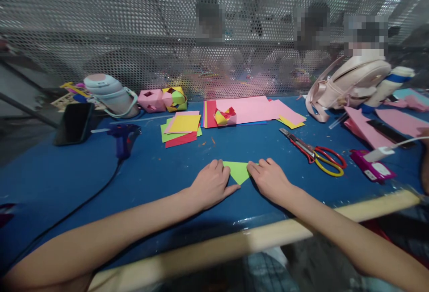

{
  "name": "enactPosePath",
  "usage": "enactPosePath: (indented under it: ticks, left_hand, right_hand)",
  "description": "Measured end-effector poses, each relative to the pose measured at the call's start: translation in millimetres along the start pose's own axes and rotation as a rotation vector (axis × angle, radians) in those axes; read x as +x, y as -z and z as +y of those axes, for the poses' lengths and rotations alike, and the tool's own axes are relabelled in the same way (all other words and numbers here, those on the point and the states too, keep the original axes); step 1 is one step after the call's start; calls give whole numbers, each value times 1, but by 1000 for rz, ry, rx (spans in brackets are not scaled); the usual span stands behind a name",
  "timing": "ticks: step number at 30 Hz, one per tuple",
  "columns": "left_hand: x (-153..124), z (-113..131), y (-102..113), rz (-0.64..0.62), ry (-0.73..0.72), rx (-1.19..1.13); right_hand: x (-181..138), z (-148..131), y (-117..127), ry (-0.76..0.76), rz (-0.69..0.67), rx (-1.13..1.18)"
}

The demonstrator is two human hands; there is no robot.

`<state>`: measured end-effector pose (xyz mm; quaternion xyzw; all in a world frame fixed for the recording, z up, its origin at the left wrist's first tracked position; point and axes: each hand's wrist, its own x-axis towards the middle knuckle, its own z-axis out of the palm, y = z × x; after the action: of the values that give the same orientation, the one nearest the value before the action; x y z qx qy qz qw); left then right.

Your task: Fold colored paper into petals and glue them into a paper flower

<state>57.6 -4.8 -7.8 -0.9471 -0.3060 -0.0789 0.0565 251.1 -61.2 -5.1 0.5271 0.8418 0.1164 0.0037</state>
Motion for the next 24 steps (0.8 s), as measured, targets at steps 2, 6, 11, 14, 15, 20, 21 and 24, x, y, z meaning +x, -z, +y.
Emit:
enactPosePath:
  ticks: [2,6,11,14,15,20,21,24]
  left_hand:
    - [1,-3,2,-7,-11,-5]
    - [3,-10,6,-25,-28,-35]
    - [8,-21,12,-40,-38,-70]
    - [13,-22,11,-27,-54,-70]
    - [15,-23,10,-22,-64,-66]
    - [22,-30,-1,7,-89,-111]
    - [23,-33,-3,31,-61,-155]
    - [26,-39,-5,143,59,-315]
  right_hand:
    - [-7,5,0,-25,5,17]
    - [-20,14,3,-88,-4,35]
    - [-21,19,6,-151,5,85]
    - [-13,19,6,-189,33,161]
    - [-10,20,6,-198,39,182]
    - [8,25,4,-281,142,366]
    - [12,26,3,-330,183,442]
    - [24,27,1,-533,269,747]
